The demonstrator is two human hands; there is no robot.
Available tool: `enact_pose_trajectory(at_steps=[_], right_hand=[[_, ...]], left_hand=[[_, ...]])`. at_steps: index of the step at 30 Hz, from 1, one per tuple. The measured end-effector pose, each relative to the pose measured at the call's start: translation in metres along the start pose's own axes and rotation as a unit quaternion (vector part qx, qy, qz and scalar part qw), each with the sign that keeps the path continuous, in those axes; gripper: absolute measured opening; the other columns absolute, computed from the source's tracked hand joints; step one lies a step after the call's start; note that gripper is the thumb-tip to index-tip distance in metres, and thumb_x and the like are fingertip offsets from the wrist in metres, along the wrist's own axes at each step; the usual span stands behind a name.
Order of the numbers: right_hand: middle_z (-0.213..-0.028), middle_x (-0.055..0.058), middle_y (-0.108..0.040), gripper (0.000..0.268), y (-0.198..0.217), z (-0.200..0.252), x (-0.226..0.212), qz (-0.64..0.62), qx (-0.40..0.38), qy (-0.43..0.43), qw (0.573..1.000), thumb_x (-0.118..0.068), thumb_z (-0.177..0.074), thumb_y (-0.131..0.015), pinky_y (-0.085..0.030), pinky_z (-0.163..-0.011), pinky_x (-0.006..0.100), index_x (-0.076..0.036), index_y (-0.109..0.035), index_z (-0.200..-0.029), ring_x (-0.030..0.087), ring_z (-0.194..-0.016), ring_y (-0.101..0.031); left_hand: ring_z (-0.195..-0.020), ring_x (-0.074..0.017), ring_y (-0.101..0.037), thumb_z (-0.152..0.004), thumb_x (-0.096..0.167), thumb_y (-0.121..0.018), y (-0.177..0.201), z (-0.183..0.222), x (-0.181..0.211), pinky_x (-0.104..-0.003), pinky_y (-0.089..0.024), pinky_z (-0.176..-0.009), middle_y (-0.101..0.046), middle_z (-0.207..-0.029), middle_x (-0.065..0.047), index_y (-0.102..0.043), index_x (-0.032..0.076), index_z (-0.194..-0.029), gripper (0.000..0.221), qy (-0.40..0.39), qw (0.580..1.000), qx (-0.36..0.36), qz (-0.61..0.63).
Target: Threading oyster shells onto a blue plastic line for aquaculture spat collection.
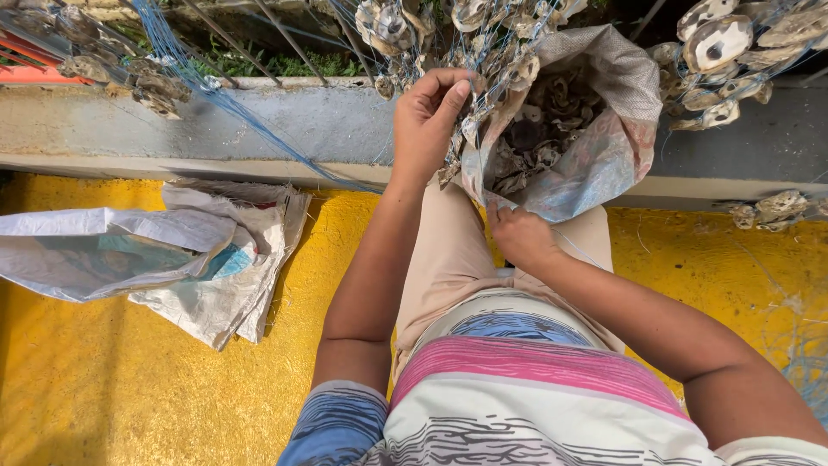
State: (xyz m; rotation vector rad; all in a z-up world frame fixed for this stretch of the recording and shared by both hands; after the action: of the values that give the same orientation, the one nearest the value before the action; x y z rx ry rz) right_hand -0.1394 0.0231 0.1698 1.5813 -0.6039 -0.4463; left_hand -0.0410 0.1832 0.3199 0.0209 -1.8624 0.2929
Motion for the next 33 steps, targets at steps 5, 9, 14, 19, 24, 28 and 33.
enact_pose_trajectory(at_steps=[5,9,14,19,24,28,33], right_hand=[[-0.078,0.008,-0.070,0.047,-0.004,0.003,-0.010,0.033,0.002,0.010,0.999,-0.011,-0.083,-0.060,-0.056,-0.045,0.032,0.004,-0.066,-0.127,0.019,-0.061,-0.069],[-0.079,0.009,-0.070,0.048,-0.003,0.009,-0.007,0.006,0.004,0.024,1.000,-0.012,-0.082,-0.060,-0.056,-0.047,0.031,0.004,-0.065,-0.127,0.020,-0.063,-0.069],[-0.080,0.008,-0.070,0.046,0.006,0.019,-0.001,-0.034,-0.004,0.011,0.999,-0.011,-0.084,-0.061,-0.058,-0.052,0.032,0.000,-0.065,-0.129,0.021,-0.066,-0.070],[-0.097,-0.001,-0.071,0.046,0.060,0.042,0.031,-0.061,0.134,-0.011,0.989,-0.018,-0.096,-0.054,-0.058,-0.070,0.028,-0.014,-0.057,-0.142,0.018,-0.085,-0.070],[-0.099,0.006,-0.068,0.035,-0.016,0.162,0.157,-0.697,0.119,-0.324,0.628,-0.005,-0.108,-0.058,-0.052,-0.071,0.026,-0.008,-0.065,-0.142,0.010,-0.080,-0.058],[-0.095,0.014,-0.074,0.013,0.017,0.203,0.199,-0.894,0.261,-0.139,0.335,-0.001,-0.106,-0.063,-0.058,-0.075,0.033,-0.001,-0.072,-0.116,0.021,-0.083,-0.069],[-0.102,0.022,-0.076,0.024,0.044,0.189,0.220,-0.922,0.309,-0.053,0.226,0.000,-0.091,-0.068,-0.063,-0.090,0.042,0.002,-0.072,-0.114,0.028,-0.093,-0.076]], left_hand=[[-0.103,-0.0086,-0.067,-0.104,0.015,-0.067,-0.003,0.003,0.005,-0.025,-0.053,-0.094,-0.075,-0.110,-0.004,-0.073,0.000,-0.118,0.021,-0.004,0.999,-0.033,0.038],[-0.093,-0.0098,-0.064,-0.107,0.013,-0.065,-0.003,0.009,-0.009,-0.027,-0.052,-0.084,-0.072,-0.101,-0.004,-0.071,0.001,-0.116,0.016,0.024,0.992,-0.065,0.101],[-0.085,-0.0092,-0.059,-0.111,0.012,-0.060,0.010,0.016,0.001,-0.027,-0.051,-0.080,-0.065,-0.095,-0.001,-0.064,0.005,-0.116,0.009,-0.091,0.992,-0.014,0.091],[-0.086,-0.0097,-0.061,-0.111,0.012,-0.058,0.036,0.002,-0.005,-0.027,-0.054,-0.079,-0.065,-0.099,-0.001,-0.064,0.006,-0.113,0.009,-0.097,0.993,0.065,0.029],[-0.086,-0.0097,-0.062,-0.112,0.014,-0.057,0.074,-0.003,-0.012,-0.027,-0.054,-0.079,-0.066,-0.099,0.000,-0.064,0.007,-0.114,0.010,-0.125,0.985,0.113,0.029],[-0.089,-0.0108,-0.064,-0.113,0.017,-0.059,0.039,-0.009,-0.026,-0.027,-0.053,-0.078,-0.068,-0.102,-0.004,-0.064,0.005,-0.115,0.013,-0.118,0.988,0.071,0.072],[-0.110,-0.0124,-0.065,-0.110,0.031,-0.049,-0.002,0.014,-0.010,-0.031,-0.057,-0.097,-0.064,-0.123,-0.006,-0.055,0.008,-0.133,0.033,-0.116,0.983,0.141,0.029]])
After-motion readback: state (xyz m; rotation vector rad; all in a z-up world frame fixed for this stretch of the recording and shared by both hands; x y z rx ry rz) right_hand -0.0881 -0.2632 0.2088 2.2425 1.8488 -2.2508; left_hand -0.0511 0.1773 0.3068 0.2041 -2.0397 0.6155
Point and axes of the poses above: each hand's wrist, its own z-axis away from the middle knuckle, its own y-axis out of the back of the hand, x = y × z, the point moved 10 cm from there along -z, towards the middle knuckle
